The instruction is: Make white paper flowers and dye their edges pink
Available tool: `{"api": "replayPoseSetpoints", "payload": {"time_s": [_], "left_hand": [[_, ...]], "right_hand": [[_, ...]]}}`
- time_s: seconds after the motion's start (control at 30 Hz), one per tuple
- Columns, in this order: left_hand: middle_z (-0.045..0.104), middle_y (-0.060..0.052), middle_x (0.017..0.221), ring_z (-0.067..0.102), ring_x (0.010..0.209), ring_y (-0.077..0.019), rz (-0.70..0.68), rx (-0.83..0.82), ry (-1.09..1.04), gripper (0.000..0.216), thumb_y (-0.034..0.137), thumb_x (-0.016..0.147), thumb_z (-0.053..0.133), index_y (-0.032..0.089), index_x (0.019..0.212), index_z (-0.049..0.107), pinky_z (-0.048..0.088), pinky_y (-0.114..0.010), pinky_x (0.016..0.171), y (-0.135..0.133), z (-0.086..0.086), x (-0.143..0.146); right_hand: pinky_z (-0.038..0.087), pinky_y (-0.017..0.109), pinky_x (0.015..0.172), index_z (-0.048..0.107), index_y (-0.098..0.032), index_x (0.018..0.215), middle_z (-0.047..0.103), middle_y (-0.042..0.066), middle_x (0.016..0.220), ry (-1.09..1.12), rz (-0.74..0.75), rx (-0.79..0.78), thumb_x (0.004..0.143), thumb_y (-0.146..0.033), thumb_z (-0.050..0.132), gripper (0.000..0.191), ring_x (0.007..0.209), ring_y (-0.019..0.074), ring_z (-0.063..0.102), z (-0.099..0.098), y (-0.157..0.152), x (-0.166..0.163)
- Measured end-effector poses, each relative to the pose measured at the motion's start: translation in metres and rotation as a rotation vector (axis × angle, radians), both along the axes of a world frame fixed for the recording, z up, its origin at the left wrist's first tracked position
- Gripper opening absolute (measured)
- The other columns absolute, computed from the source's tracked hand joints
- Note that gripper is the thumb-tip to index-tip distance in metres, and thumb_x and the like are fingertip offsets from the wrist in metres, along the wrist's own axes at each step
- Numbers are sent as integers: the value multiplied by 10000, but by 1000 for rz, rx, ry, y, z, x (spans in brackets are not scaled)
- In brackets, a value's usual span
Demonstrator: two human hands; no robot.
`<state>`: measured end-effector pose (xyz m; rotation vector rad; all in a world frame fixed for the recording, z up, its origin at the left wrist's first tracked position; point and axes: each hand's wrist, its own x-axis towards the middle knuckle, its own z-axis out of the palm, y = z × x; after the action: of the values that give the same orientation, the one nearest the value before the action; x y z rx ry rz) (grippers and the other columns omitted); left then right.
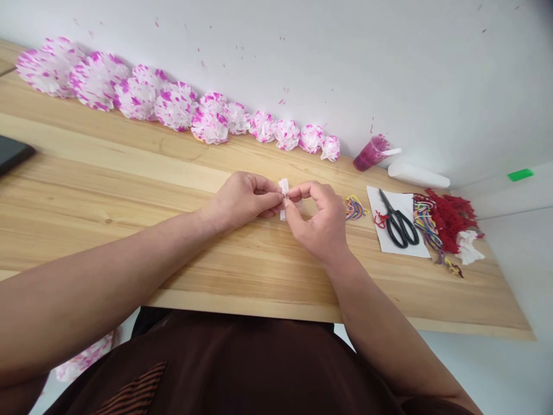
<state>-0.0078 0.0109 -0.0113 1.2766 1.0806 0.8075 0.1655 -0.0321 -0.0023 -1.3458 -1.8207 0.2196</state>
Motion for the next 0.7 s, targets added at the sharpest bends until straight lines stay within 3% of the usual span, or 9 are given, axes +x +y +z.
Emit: {"api": "replayPoseSetpoints", "payload": {"time_s": [0.13, 0.37, 0.7], "left_hand": [[782, -60, 733, 698, 637, -161, -13, 85, 109, 152, 317, 759, 767, 166, 756, 785, 533, -236, 561, -1, 4, 0], [803, -65, 799, 723, 690, -169, 27, 10, 27, 165, 331, 747, 773, 167, 769, 764, 568, -259, 636, 0, 5, 1], [699, -17, 664, 561, 591, -120, 7, 287, 205, 193, 348, 767, 733, 160, 723, 730, 392, -213, 500, -4, 6, 1]], "right_hand": [[490, 449, 852, 623, -247, 778, 740, 20, 801, -51, -49, 0, 802, -172, 641, 81, 847, 252, 677, -2, 1, 0], [501, 410, 812, 610, -245, 787, 733, 7, 795, 23, -57, -11, 812, -179, 612, 71, 811, 223, 683, -1, 1, 2], [465, 427, 850, 632, -246, 783, 756, 12, 795, -139, -98, 58, 829, -201, 650, 67, 846, 237, 681, -1, -1, -3]]}}
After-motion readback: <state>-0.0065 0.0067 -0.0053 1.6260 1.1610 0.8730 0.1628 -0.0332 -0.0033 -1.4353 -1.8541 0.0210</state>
